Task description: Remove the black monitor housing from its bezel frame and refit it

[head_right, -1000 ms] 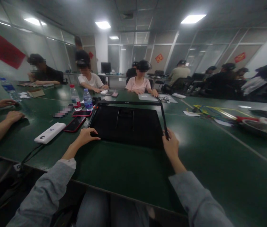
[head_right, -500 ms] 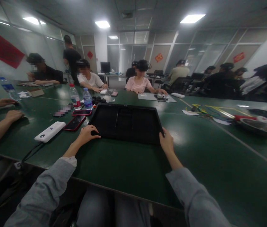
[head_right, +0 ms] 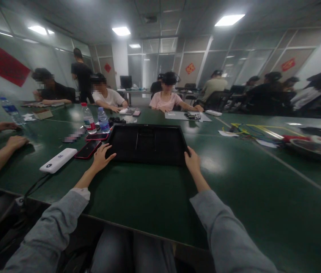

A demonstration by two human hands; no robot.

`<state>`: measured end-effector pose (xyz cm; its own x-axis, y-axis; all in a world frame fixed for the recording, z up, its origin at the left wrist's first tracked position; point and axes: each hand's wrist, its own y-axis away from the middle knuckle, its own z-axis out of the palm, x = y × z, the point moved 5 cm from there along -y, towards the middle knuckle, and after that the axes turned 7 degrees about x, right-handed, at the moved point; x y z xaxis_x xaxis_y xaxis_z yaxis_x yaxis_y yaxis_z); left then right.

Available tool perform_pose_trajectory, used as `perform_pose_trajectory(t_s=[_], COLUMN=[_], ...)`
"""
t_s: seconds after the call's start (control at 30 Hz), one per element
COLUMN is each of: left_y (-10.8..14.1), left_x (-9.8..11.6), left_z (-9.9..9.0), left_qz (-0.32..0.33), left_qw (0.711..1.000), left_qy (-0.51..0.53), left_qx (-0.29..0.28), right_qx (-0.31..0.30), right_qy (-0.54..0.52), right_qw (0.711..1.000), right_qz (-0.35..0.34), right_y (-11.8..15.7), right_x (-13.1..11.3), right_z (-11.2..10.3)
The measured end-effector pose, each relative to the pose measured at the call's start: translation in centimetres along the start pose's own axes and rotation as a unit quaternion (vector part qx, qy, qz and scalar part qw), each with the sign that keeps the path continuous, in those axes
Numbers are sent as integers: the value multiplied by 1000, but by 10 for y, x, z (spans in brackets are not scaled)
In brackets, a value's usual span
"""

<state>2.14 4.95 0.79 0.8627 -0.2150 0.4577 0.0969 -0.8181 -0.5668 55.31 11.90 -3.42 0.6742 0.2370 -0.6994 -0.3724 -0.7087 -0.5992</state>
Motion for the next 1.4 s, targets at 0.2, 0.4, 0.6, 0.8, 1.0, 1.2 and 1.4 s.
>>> perform_pose_trajectory(t_s=[0.2,0.4,0.6,0.8,1.0,1.2,1.4], left_y=[-23,-39,-43,-43,-46,-46,-45], left_x=[-40,-49,-52,-63,-67,-67,-68], left_z=[24,22,19,27,32,34,36], left_qz=[-138,-204,-245,-238,-230,-228,-221], left_qw=[984,961,956,963,970,970,969], left_qy=[112,181,149,121,80,83,107], left_qx=[-1,42,60,39,13,1,9], right_qx=[-5,-16,-24,-26,-12,-23,-25], right_qy=[-14,-14,-23,-54,-54,-21,-18], right_qw=[1000,1000,999,998,997,999,999], right_qz=[-2,1,12,33,49,34,29], right_y=[-4,-12,-9,-2,-5,-6,-7], right_x=[8,13,15,7,3,-3,8], right_z=[2,7,6,0,-2,-6,-2])
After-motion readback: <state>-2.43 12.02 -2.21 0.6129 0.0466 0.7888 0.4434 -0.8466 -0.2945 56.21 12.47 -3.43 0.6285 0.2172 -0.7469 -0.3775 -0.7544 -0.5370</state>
